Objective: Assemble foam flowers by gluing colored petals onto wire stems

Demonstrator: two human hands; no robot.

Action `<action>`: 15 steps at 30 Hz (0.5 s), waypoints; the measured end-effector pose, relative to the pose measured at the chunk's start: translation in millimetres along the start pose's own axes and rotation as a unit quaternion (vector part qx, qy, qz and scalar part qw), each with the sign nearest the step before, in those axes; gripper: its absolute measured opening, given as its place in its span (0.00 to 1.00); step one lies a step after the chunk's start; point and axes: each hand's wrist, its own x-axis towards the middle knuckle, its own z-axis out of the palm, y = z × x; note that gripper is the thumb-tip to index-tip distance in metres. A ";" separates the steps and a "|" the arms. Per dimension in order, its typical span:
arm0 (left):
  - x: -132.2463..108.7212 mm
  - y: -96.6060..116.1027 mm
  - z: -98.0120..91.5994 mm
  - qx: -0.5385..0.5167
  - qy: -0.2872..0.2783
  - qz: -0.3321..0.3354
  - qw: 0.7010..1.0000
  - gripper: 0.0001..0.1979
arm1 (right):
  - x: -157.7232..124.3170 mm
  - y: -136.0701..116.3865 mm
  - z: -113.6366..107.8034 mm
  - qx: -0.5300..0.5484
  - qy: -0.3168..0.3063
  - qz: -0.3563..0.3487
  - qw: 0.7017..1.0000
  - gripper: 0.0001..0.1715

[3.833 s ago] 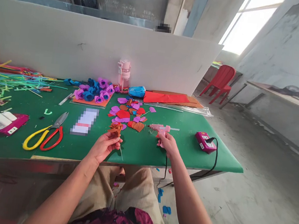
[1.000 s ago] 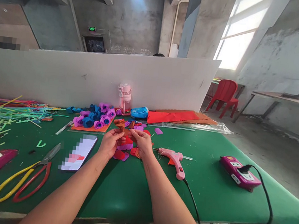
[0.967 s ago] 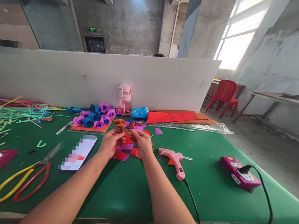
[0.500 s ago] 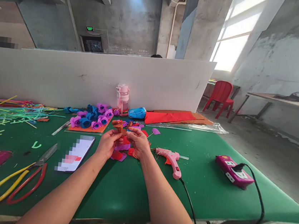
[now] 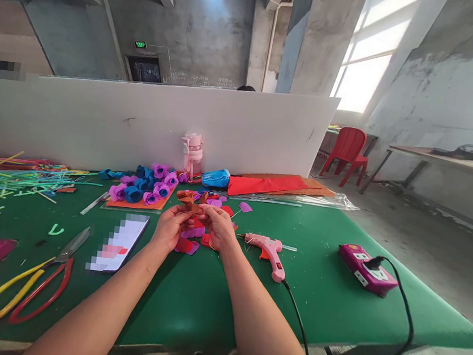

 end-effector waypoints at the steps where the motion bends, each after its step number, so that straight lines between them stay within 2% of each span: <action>1: 0.3 -0.4 -0.2 0.000 0.000 0.000 1.000 0.17 | -0.2 0.2 -0.1 0.000 -0.003 0.009 1.000 0.15; 4: 0.9 -1.2 -0.5 -0.003 0.000 0.001 1.000 0.16 | -1.0 0.7 0.0 -0.006 -0.011 0.022 1.000 0.19; 7: 0.4 -1.3 -0.1 0.001 0.001 0.001 1.000 0.15 | -0.7 1.9 -0.2 -0.022 -0.003 0.012 1.000 0.19; 12: -2.0 -0.7 2.0 0.017 -0.006 0.002 1.000 0.14 | 3.0 5.8 -0.6 -0.102 0.051 -0.066 0.991 0.17; 15: -2.6 -2.0 3.6 0.016 -0.013 0.008 1.000 0.14 | 2.9 7.7 2.7 -0.123 0.030 -0.084 0.988 0.18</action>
